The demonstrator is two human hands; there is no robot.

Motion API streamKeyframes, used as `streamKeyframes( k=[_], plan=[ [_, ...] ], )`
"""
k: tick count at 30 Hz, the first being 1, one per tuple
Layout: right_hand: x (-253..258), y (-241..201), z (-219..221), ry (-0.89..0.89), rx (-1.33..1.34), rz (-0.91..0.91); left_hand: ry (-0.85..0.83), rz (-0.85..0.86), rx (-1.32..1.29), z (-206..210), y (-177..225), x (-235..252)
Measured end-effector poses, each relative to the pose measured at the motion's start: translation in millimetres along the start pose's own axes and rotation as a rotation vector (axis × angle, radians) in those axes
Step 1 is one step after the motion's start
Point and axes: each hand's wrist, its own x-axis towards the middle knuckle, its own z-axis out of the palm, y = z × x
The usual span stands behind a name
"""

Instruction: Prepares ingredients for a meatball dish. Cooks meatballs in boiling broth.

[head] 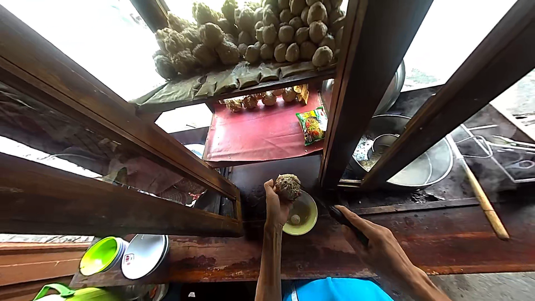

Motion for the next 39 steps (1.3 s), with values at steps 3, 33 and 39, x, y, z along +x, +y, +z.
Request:
streamKeyframes(
  k=[3, 33, 39],
  plan=[
    [7.4, 7.5, 10.2, -0.025, -0.01, -0.029, -0.131, 0.021, -0.012, -4.1, -1.3, -2.3],
    [-1.8, 5.7, 39.0, -0.009, -0.005, 0.026, 0.165, 0.246, 0.341, 13.5, -39.4, -16.6],
    [4.6, 3.4, 40.8, -0.056, -0.016, 0.048, 0.155, 0.173, 0.319, 13.1, -38.8, -18.9]
  ],
)
